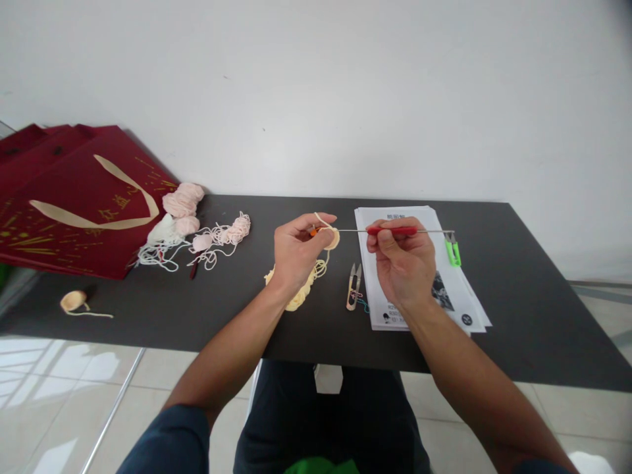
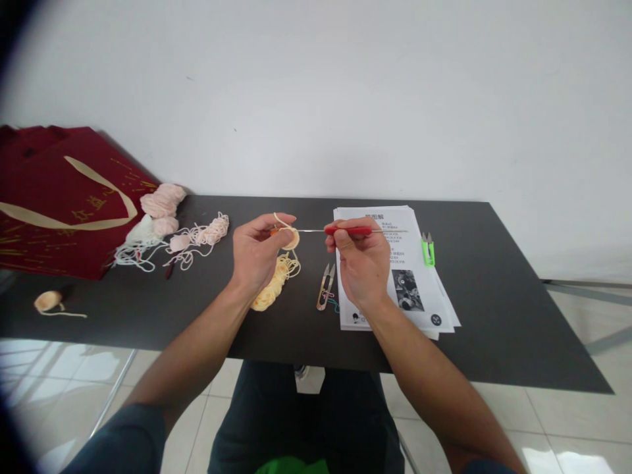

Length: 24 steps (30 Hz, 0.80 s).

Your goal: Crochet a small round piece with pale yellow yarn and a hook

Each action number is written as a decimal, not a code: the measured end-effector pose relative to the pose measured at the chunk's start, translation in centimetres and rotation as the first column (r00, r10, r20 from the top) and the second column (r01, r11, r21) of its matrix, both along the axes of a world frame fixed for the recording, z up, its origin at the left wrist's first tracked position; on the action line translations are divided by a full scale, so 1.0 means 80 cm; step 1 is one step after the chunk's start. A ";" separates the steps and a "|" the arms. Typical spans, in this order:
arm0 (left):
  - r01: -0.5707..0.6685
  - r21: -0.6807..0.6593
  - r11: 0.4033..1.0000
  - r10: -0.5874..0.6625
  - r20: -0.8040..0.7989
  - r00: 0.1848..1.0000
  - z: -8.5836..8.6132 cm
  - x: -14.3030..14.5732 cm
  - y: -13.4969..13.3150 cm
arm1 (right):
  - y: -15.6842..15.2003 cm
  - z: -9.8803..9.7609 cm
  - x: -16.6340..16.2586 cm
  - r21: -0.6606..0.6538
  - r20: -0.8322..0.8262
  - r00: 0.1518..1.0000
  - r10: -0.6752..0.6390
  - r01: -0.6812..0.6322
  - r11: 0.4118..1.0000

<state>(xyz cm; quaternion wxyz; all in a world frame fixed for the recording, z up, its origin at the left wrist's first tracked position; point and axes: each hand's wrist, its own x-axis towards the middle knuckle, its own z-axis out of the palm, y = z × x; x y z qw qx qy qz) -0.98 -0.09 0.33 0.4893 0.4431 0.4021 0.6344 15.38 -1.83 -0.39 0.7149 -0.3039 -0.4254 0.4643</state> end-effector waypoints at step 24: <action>0.078 0.097 0.992 -0.072 -0.071 0.995 -0.005 -0.002 0.001 | -0.002 0.003 -0.012 -0.293 -0.232 0.967 0.102 -0.169 0.941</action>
